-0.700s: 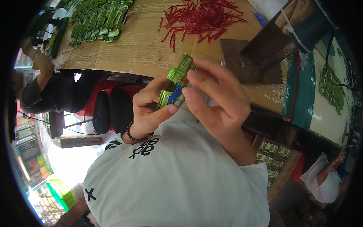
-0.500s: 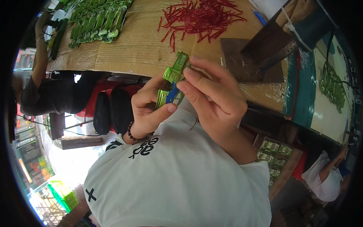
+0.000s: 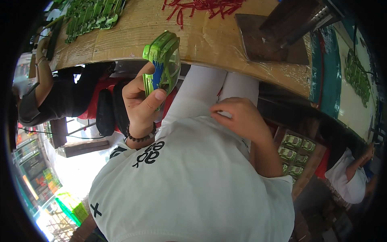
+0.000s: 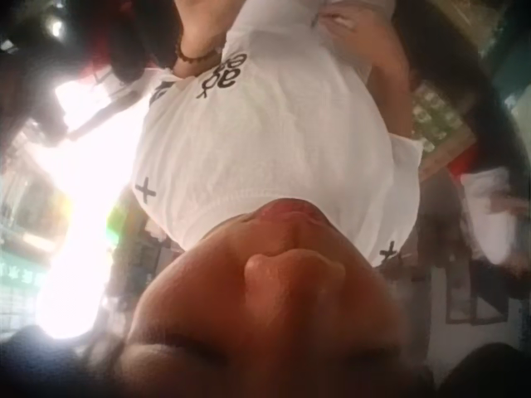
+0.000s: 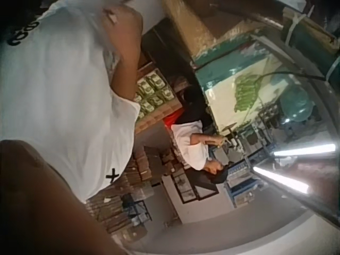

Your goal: The person repeatedly picks up green plastic car-shaped frames and red plastic strips from a wooden table. They insert the red strips into the frames by hand, then place the assembled units into a cardboard box. The process is repetitive and involves handling multiple identical units.

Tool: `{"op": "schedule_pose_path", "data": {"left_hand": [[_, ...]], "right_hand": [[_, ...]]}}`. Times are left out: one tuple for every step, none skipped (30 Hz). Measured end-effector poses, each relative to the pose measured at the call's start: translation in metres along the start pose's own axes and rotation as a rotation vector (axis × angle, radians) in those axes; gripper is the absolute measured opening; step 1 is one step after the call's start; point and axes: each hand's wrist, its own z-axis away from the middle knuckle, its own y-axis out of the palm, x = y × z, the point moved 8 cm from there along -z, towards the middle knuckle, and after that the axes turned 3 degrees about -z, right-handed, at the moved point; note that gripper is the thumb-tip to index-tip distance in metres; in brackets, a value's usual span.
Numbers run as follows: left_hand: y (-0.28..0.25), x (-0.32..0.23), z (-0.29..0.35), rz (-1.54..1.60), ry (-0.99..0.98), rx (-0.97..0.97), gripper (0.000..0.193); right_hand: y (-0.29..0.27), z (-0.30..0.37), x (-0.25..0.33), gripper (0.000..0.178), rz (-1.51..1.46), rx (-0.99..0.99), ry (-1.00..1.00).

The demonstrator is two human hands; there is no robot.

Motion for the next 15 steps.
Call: {"op": "schedule_pose_path", "data": {"left_hand": [[0.000, 0.000, 0.000, 0.006, -0.007, -0.005, 0.010], [0.000, 0.002, 0.002, 0.003, -0.017, 0.000, 0.010], [0.002, 0.004, 0.002, 0.000, -0.023, 0.006, 0.010], [0.003, 0.005, 0.002, -0.002, -0.021, 0.011, 0.010], [0.006, 0.002, 0.001, -0.009, -0.009, 0.033, 0.010], [0.008, 0.000, 0.001, -0.014, 0.008, 0.049, 0.011], [0.010, -0.003, 0.001, -0.019, 0.025, 0.065, 0.011], [0.011, -0.004, 0.001, -0.014, 0.031, 0.079, 0.011], [0.012, -0.004, 0.001, -0.008, 0.037, 0.090, 0.012], [0.012, -0.003, 0.002, -0.007, 0.034, 0.098, 0.012], [0.012, -0.003, 0.001, -0.008, 0.030, 0.107, 0.013], [0.013, -0.004, 0.001, -0.016, 0.020, 0.113, 0.013], [0.013, -0.004, 0.001, -0.023, 0.010, 0.115, 0.013], [0.013, -0.004, 0.001, -0.028, -0.001, 0.119, 0.013], [0.014, -0.005, 0.000, -0.024, -0.018, 0.124, 0.014]], "right_hand": [[0.016, -0.002, -0.033, 0.014, 0.203, -0.109, 0.094], [0.025, -0.005, -0.050, 0.013, 0.428, -0.180, 0.041], [0.031, -0.008, -0.062, 0.013, 0.655, -0.251, -0.014], [0.038, -0.010, -0.076, 0.012, 0.667, -0.273, -0.032], [0.044, -0.012, -0.085, 0.011, 0.671, -0.292, -0.052], [0.047, -0.015, -0.088, 0.010, 0.681, -0.307, -0.079], [0.050, -0.016, -0.092, 0.010, 0.687, -0.294, -0.095], [0.051, -0.014, -0.095, 0.010, 0.693, -0.282, -0.110], [0.051, -0.015, -0.092, 0.010, 0.700, -0.268, -0.125], [0.047, -0.014, -0.084, 0.010, 0.651, -0.306, -0.184], [0.044, -0.011, -0.075, 0.009, 0.600, -0.344, -0.242], [0.039, -0.007, -0.065, 0.009, 0.553, -0.381, -0.296], [0.031, -0.003, -0.043, 0.012, 0.491, -0.425, -0.383], [0.020, 0.002, -0.012, 0.014, 0.428, -0.466, -0.467], [0.006, 0.008, 0.020, 0.016, 0.363, -0.501, -0.546]]}}
